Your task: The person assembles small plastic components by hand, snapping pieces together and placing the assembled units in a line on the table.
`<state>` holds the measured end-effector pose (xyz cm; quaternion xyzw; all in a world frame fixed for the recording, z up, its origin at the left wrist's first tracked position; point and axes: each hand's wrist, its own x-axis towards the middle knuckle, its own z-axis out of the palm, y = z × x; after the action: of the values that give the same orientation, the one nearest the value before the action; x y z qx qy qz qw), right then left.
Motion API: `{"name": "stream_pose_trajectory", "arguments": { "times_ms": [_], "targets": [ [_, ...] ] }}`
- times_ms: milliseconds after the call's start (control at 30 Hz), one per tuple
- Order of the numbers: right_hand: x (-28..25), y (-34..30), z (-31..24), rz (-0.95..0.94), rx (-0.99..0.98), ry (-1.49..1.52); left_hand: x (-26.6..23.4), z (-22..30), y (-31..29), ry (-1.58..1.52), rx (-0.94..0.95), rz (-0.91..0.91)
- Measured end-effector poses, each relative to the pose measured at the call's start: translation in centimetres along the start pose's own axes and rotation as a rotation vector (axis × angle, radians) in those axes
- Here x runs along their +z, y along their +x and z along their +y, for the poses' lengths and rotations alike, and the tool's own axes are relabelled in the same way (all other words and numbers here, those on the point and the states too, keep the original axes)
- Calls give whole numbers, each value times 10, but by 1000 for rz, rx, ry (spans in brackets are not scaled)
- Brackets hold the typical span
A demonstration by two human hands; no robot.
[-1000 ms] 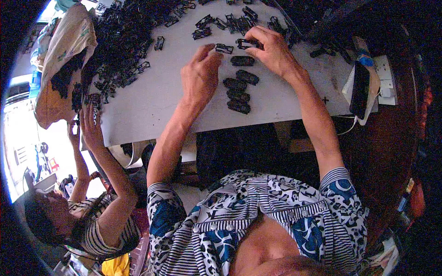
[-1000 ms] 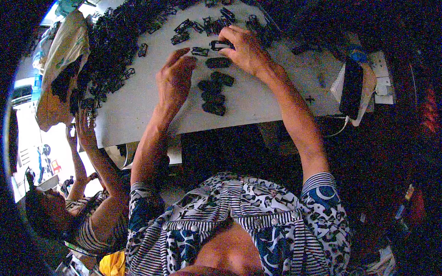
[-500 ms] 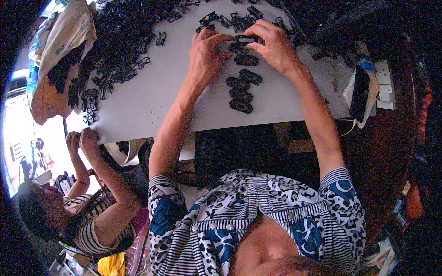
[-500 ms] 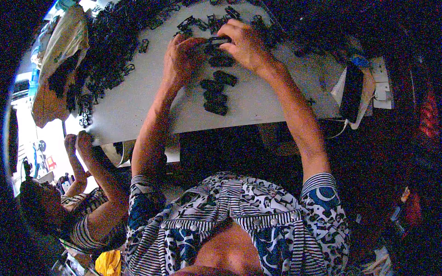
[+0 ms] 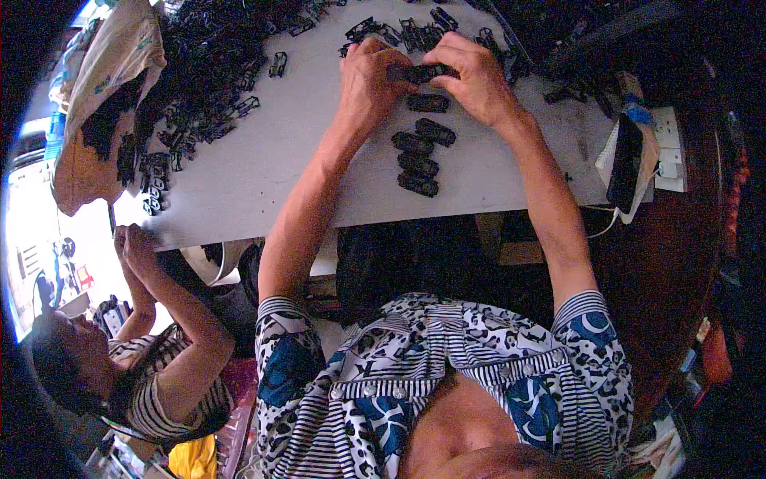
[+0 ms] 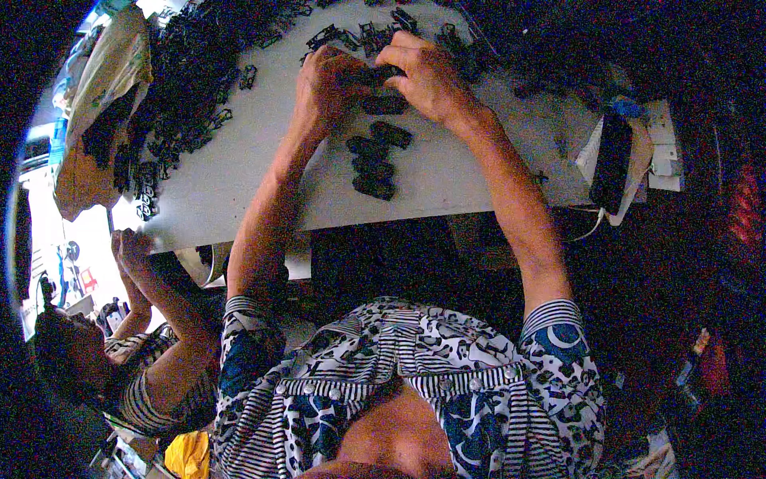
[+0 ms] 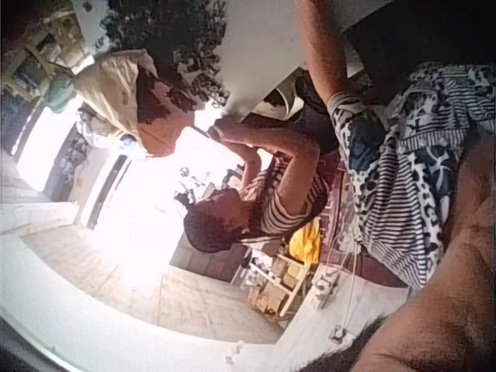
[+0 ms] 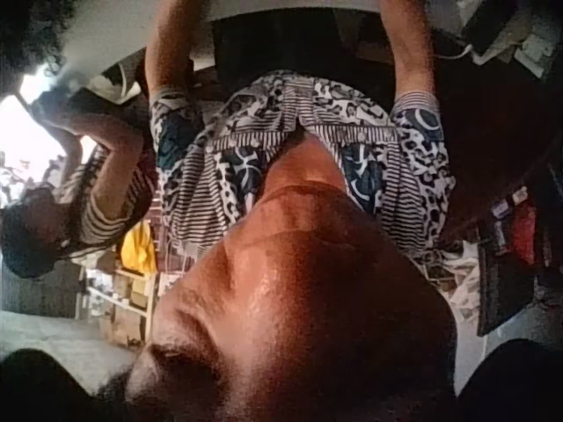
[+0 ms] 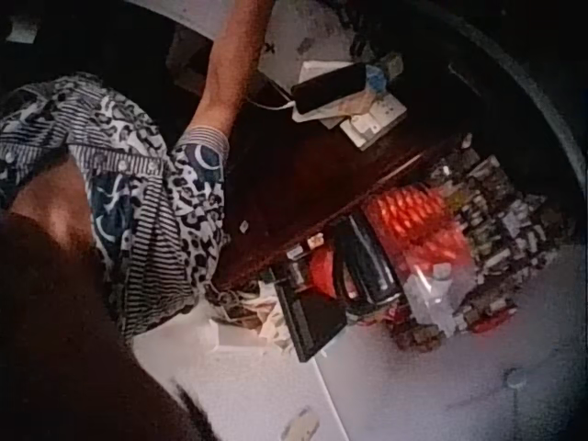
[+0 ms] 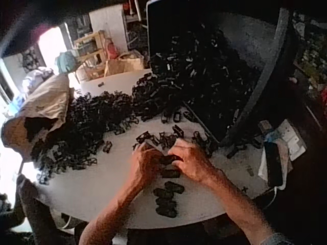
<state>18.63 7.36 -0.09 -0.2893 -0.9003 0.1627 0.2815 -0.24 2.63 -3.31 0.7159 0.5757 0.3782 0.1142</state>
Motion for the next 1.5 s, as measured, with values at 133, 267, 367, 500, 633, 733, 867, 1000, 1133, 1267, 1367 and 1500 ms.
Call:
{"name": "stream_pose_trajectory", "arguments": {
  "times_ms": [133, 267, 367, 500, 633, 733, 867, 1000, 1133, 1267, 1367, 1500],
  "targets": [
    [1, 3, 0, 14, -47, 13, 1, -1, 1, 39, 48, 28],
    [-2, 3, 0, -46, -10, -32, 3, -5, 0, -85, -32, -16],
    [-3, 6, 1, -70, -3, -26, 4, -4, 0, -65, -11, -10],
    [-4, 17, 0, -131, -85, -93, 2, -5, 3, -47, -25, -60],
    [10, 27, 14, -237, -169, -149, -14, -3, 1, -140, 15, -113],
    [23, 15, 26, -41, -251, -82, -32, 10, -12, -219, -143, -107],
    [-8, 7, 9, -232, -62, -91, -50, 53, -56, 159, -141, 136],
    [-19, -1, 5, -282, -34, -119, -35, 91, -106, 108, -195, 160],
    [-21, -1, -9, -434, 50, -222, -9, 102, -124, 57, -237, 124],
    [-8, -13, -7, -161, -199, -215, 4, 97, -127, 192, -114, 134],
    [0, -34, -16, -329, -265, -252, 8, 96, -126, 189, -34, 165],
    [17, -45, -25, -220, -256, -232, 7, 88, -130, 219, -74, 171]
  ]
}}
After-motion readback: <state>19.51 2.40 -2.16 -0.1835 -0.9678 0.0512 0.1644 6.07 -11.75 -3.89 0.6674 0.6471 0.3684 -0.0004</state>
